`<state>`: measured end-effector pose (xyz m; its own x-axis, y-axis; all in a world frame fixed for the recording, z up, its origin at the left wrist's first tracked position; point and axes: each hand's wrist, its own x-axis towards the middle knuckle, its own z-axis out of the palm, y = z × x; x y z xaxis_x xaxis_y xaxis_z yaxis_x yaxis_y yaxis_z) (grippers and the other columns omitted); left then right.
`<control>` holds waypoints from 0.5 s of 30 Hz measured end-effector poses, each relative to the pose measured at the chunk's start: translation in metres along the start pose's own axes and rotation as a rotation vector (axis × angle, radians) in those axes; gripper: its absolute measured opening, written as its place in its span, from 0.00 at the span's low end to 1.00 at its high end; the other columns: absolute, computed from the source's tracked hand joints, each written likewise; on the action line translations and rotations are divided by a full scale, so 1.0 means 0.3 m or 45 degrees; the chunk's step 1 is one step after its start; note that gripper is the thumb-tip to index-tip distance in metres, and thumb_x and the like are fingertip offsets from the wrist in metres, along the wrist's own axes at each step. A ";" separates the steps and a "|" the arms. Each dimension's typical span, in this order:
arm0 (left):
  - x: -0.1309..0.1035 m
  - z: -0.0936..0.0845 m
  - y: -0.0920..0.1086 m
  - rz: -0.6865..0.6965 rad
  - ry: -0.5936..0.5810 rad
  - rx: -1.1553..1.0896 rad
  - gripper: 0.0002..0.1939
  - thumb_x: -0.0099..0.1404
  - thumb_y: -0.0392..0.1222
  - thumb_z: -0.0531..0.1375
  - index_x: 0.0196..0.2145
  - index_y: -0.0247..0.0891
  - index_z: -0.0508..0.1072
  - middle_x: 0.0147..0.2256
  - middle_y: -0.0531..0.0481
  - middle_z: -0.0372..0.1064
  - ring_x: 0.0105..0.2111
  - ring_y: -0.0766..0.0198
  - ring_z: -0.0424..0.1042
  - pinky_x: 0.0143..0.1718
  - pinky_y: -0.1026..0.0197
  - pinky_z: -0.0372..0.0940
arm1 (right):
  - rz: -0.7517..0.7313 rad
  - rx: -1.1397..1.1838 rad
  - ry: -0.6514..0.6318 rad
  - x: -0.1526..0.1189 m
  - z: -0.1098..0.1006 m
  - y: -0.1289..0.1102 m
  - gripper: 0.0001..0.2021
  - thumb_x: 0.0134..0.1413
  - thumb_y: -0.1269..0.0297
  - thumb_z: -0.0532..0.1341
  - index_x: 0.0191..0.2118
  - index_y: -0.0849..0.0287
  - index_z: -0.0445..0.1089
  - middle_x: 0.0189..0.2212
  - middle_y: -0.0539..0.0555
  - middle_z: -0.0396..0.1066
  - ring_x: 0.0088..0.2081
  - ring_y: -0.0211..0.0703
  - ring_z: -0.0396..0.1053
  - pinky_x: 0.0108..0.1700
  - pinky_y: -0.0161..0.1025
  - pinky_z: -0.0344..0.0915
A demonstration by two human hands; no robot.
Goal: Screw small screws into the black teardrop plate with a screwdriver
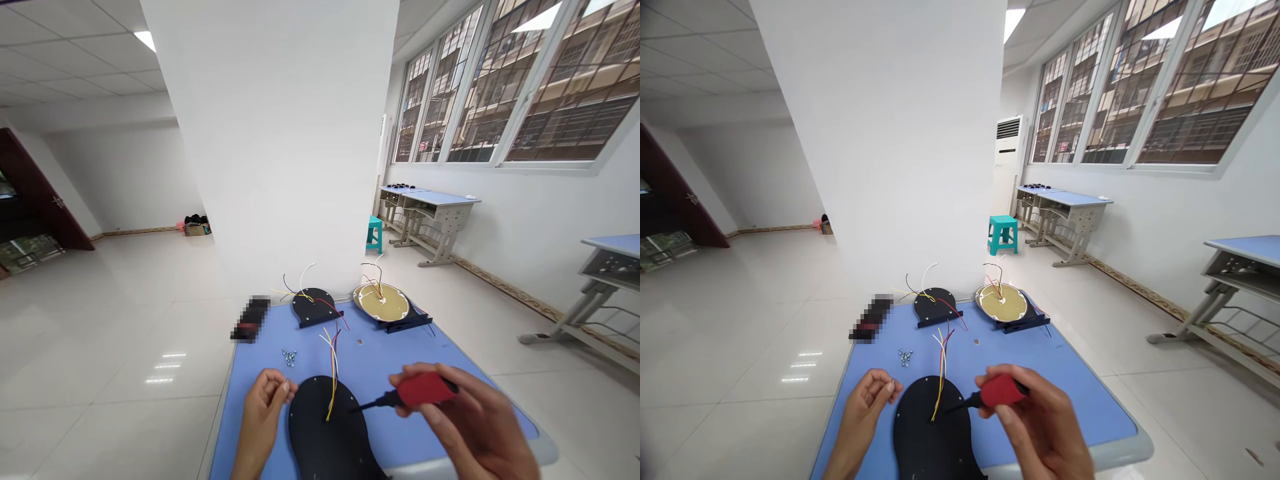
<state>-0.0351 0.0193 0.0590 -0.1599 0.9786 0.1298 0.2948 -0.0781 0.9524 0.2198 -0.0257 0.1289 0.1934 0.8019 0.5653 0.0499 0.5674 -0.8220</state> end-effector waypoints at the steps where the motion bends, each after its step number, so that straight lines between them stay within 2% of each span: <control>1: -0.039 0.004 0.015 -0.060 -0.029 -0.153 0.14 0.62 0.56 0.57 0.31 0.42 0.64 0.29 0.50 0.76 0.31 0.63 0.74 0.35 0.60 0.69 | -0.002 0.055 -0.037 0.004 0.042 -0.008 0.12 0.65 0.61 0.58 0.53 0.46 0.65 0.47 0.57 0.73 0.44 0.52 0.76 0.36 0.48 0.78; 4: -0.132 0.013 0.047 -0.173 -0.002 -0.473 0.18 0.56 0.57 0.65 0.31 0.41 0.68 0.27 0.53 0.75 0.28 0.65 0.72 0.34 0.63 0.68 | 0.022 0.150 -0.141 0.009 0.142 -0.017 0.11 0.66 0.59 0.57 0.52 0.46 0.65 0.46 0.56 0.72 0.44 0.49 0.76 0.37 0.44 0.78; 6: -0.164 0.013 0.054 -0.200 0.055 -0.535 0.21 0.53 0.59 0.67 0.35 0.40 0.72 0.27 0.53 0.76 0.28 0.65 0.73 0.34 0.63 0.69 | 0.054 0.185 -0.188 0.006 0.178 -0.016 0.10 0.66 0.59 0.57 0.51 0.46 0.65 0.45 0.56 0.72 0.45 0.48 0.75 0.37 0.42 0.78; 9: -0.181 0.006 0.047 -0.236 0.096 -0.539 0.27 0.49 0.61 0.69 0.40 0.40 0.77 0.29 0.51 0.79 0.32 0.61 0.77 0.39 0.62 0.71 | 0.105 0.240 -0.232 0.004 0.201 -0.013 0.10 0.66 0.58 0.57 0.51 0.46 0.65 0.45 0.56 0.72 0.46 0.49 0.75 0.38 0.43 0.78; 12: -0.182 0.000 0.028 -0.238 0.066 -0.505 0.25 0.50 0.63 0.68 0.37 0.41 0.79 0.35 0.47 0.82 0.39 0.56 0.80 0.46 0.58 0.72 | 0.149 0.298 -0.278 0.004 0.212 -0.014 0.10 0.66 0.57 0.57 0.51 0.46 0.65 0.45 0.55 0.72 0.47 0.48 0.75 0.39 0.43 0.78; 15: -0.182 -0.005 0.013 -0.168 -0.003 -0.380 0.25 0.54 0.64 0.64 0.38 0.41 0.79 0.39 0.45 0.81 0.43 0.54 0.79 0.50 0.56 0.71 | 0.168 0.315 -0.311 0.005 0.222 -0.017 0.10 0.66 0.57 0.57 0.50 0.46 0.65 0.44 0.55 0.72 0.47 0.48 0.74 0.38 0.42 0.78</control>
<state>-0.0265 -0.0348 0.0561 -0.1759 0.9844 -0.0004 -0.0175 -0.0027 0.9998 0.1546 -0.0150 0.1386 -0.0589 0.8751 0.4804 -0.2041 0.4605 -0.8639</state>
